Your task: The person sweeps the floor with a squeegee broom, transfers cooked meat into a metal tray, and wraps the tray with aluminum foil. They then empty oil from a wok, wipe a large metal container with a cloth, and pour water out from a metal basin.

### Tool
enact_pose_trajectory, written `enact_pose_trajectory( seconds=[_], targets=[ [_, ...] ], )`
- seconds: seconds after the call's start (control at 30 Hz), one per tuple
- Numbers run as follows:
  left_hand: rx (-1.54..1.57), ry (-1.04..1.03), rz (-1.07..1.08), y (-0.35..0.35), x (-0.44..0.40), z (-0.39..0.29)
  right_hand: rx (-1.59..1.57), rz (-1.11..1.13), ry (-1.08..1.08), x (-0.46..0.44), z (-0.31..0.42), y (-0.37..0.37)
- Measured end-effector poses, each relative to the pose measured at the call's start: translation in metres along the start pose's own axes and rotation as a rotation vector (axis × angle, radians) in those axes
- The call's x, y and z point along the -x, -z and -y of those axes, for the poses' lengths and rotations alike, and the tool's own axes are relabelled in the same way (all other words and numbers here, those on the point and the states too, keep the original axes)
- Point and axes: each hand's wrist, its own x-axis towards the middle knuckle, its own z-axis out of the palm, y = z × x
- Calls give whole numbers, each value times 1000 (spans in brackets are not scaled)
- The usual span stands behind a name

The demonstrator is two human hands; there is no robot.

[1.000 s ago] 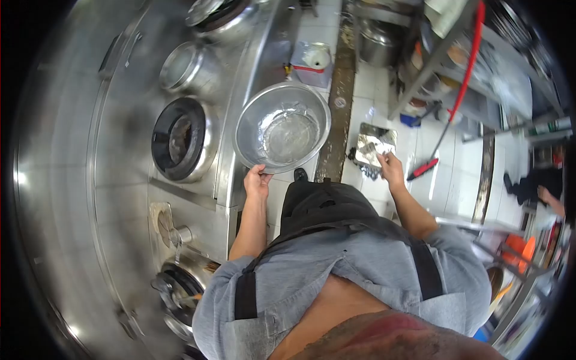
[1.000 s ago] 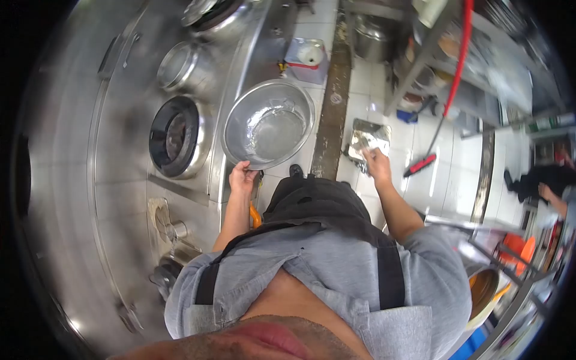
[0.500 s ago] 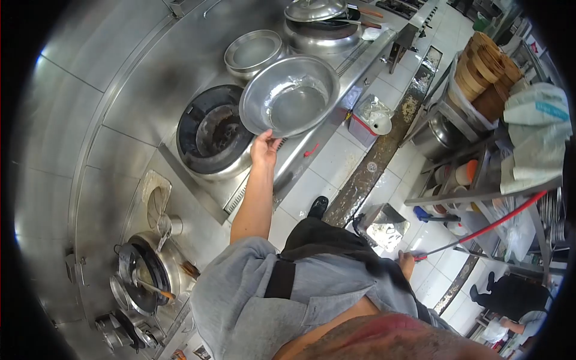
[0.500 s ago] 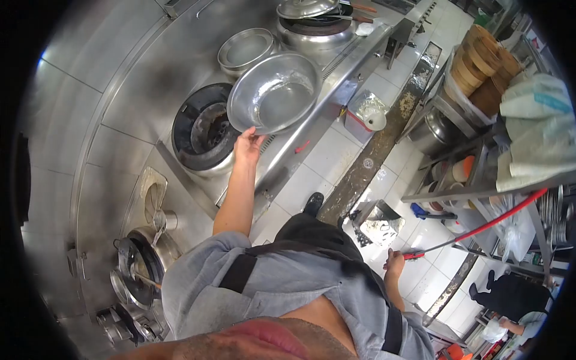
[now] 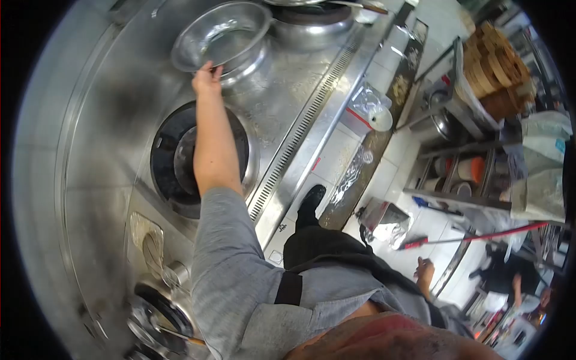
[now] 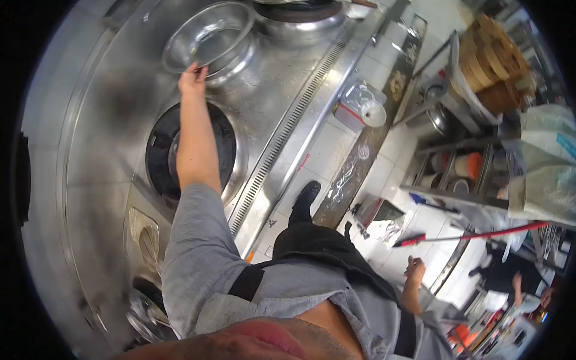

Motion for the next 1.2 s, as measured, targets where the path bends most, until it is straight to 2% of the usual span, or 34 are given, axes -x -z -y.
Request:
enact_pose_trajectory(
  seconds=[0.03, 0.07, 0.1, 0.13, 0.17, 0.2, 0.27, 0.3, 0.33, 0.37, 0.4, 0.43, 0.47, 0.5, 0.53, 0.6, 0.67, 0.77, 0.8, 0.83, 0.87, 1.03, 1.13, 1.2],
  targets=[
    [-23, 16, -5, 6, -25, 2, 181, 25, 51, -7, -10, -3],
    [-58, 78, 31, 18, -52, 7, 453, -46, 234, -3, -2, -2],
    [-106, 96, 165, 35, -78, 7, 468, -68, 293, -7, -3, -10],
    [-173, 127, 124, 43, -91, 5, 504, -102, 280, 12, 36, -4],
    [-136, 222, 187, 57, -114, 1, 410, -91, 223, 17, 56, -6],
    [-195, 197, 320, 69, -128, -5, 232, -40, 38, 18, 67, -10],
    [-514, 306, 238, 71, -152, -32, 205, -4, -55, 31, 97, -11],
    [-811, 257, 184, 64, -152, -49, 194, -14, -91, 36, 102, -10],
    [-1158, 181, -99, 46, -153, -63, 240, -27, -49, 44, 105, -12],
    [-1416, 80, -215, 36, -176, -80, 285, -36, -10, 52, 108, -15],
    [-1381, -70, -110, 51, -246, -93, 273, -63, 24, 57, 110, -17],
    [-1687, -48, -89, 44, -334, -125, 266, -83, 45, 65, 111, -15],
    [-1957, -293, 3, 18, -341, -138, 273, -50, -3, 71, 121, -10],
    [-2287, -616, 9, -8, -347, -153, 305, -86, 28, 77, 122, -8],
    [-2531, -969, -85, -37, -348, -167, 331, -107, -9, 78, 113, -10],
    [-1726, -755, -33, -78, -366, -174, 356, -127, -62, 87, 105, -9],
    [-1619, -420, -194, -120, -286, -153, 307, -134, -105, 106, 115, -7],
    [-1580, -626, -332, -113, -333, -157, 274, -114, -229, 131, 107, -9],
    [-1569, -869, -288, -108, -346, -164, 297, -73, -292, 143, 105, -12],
    [-1554, -1131, -507, -103, -347, -153, 283, -83, -326, 156, 102, -15],
    [-1565, -1127, -552, -104, -346, -159, 266, -88, -358, 166, 101, -17],
    [-1868, -737, -492, -138, -323, -195, 230, -39, -416, 186, 104, -26],
    [-2031, -551, -393, -162, -319, -208, 176, -85, -368, 177, 89, -45],
    [-2087, -494, -295, -180, -291, -197, 185, -56, -376, 166, 105, -50]
  ],
)
